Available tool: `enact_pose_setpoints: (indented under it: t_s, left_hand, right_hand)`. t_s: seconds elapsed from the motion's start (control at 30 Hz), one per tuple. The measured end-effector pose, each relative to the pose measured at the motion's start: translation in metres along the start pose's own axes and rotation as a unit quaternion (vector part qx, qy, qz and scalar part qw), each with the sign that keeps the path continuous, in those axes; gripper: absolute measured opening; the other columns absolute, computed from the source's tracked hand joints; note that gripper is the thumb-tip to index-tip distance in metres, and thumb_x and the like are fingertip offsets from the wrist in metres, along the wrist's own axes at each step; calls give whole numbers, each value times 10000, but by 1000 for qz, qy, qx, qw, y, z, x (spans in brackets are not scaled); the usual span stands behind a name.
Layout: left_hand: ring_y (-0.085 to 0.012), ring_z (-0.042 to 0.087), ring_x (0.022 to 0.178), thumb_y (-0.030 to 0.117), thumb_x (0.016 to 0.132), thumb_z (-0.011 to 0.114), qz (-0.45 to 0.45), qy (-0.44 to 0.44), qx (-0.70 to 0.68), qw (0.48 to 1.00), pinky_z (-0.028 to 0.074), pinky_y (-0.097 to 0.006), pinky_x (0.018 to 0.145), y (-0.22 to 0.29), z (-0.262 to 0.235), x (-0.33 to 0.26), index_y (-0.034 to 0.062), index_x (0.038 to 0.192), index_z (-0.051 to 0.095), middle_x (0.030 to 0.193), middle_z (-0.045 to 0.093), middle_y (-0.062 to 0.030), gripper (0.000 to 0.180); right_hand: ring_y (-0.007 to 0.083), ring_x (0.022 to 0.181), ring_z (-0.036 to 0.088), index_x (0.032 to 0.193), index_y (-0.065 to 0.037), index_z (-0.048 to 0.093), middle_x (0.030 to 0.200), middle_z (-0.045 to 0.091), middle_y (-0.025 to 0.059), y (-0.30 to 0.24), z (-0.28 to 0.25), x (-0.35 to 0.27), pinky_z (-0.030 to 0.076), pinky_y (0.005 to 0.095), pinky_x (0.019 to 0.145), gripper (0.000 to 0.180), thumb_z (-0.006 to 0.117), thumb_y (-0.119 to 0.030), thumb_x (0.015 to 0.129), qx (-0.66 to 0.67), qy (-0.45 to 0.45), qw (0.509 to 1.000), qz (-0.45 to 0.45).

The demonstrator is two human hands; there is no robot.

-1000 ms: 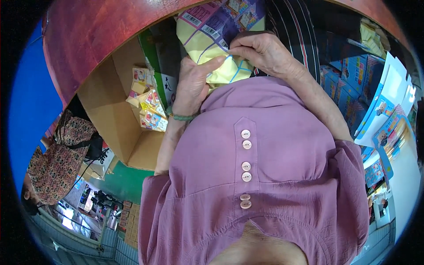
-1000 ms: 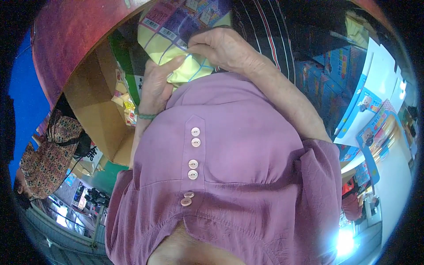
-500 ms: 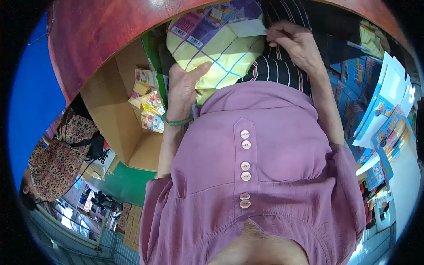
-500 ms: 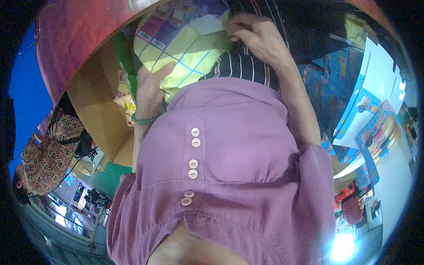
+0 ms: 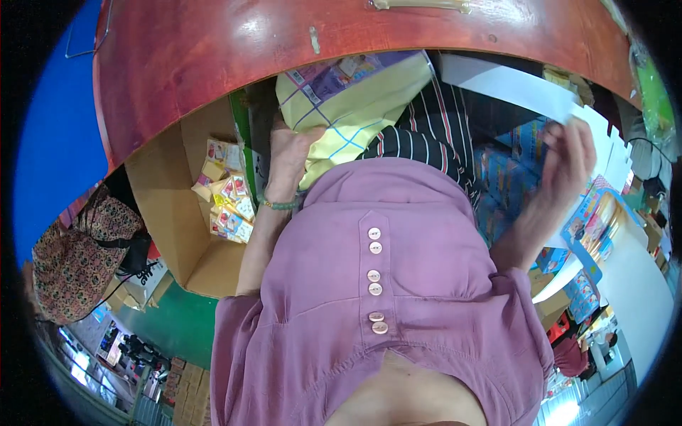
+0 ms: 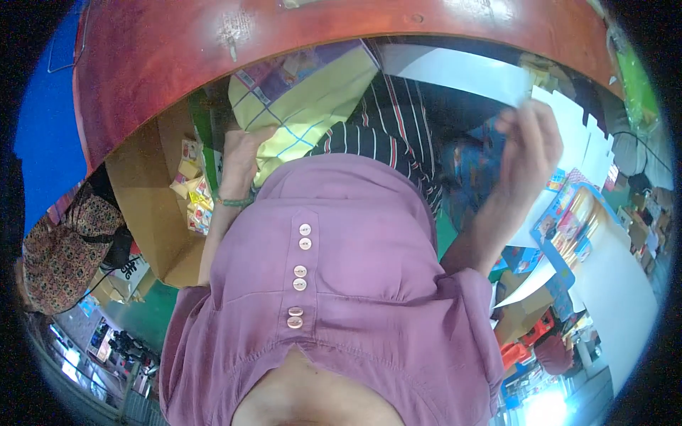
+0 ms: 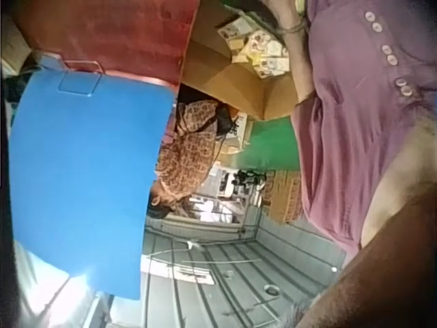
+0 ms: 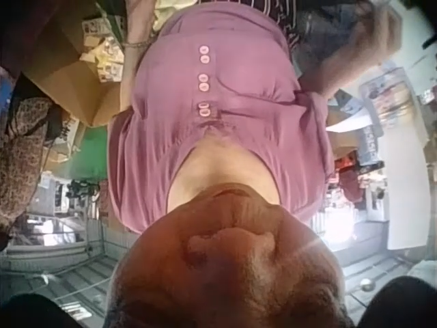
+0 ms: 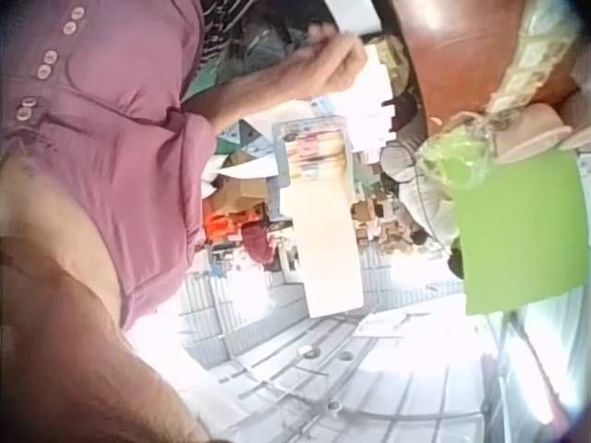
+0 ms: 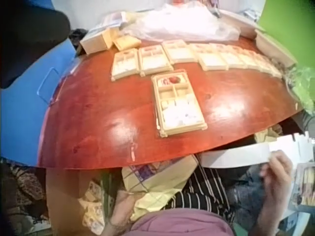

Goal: Peel labels and wrap them around small trays of product, then place the finished items into cardboard boxes.

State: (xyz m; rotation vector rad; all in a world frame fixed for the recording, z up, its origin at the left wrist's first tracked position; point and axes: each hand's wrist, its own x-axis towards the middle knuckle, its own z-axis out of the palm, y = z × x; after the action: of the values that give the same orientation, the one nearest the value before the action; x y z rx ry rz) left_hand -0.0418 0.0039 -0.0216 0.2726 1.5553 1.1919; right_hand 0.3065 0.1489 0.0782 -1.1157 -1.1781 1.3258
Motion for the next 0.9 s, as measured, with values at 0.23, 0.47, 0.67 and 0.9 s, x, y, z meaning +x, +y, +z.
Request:
enact_pose_setpoints:
  t_s: [0.23, 0.47, 0.67, 0.9]
  left_hand:
    - [-157, 617, 852, -10, 647, 658, -14, 20, 49, 998, 478, -275, 721, 8, -5, 14, 12, 1003, 628, 944, 658, -73, 358]
    - [-288, 647, 853, 43, 643, 640, 173, 90, 250, 949, 490, -340, 766, 5, -22, 41, -5, 989, 613, 934, 662, -168, 350]
    - [-333, 631, 872, 210, 730, 589, 22, 27, 493, 870, 479, -365, 788, 14, -9, 45, -33, 916, 616, 867, 639, -237, 308]
    - [-324, 625, 614, 366, 776, 587, -24, -16, 454, 890, 463, -385, 575, 30, 18, 18, -68, 774, 623, 701, 625, -240, 436]
  right_hand:
    - [160, 664, 455, 948, 39, 546, 763, 502, 71, -56, -39, -11, 394, 330, 722, 181, 527, -115, 854, 240, 17, 962, -127]
    - [156, 650, 434, 892, -13, 535, 754, 496, 68, -46, -24, -17, 385, 321, 697, 105, 515, -106, 846, 170, 73, 977, -109]
    - [146, 657, 425, 935, 14, 546, 773, 506, 78, -33, -11, -12, 364, 298, 691, 153, 502, -113, 861, 148, -9, 984, -96]
    - [161, 709, 487, 858, 31, 535, 781, 550, 115, -47, 42, -18, 376, 281, 642, 114, 454, -47, 877, 27, -135, 982, -128]
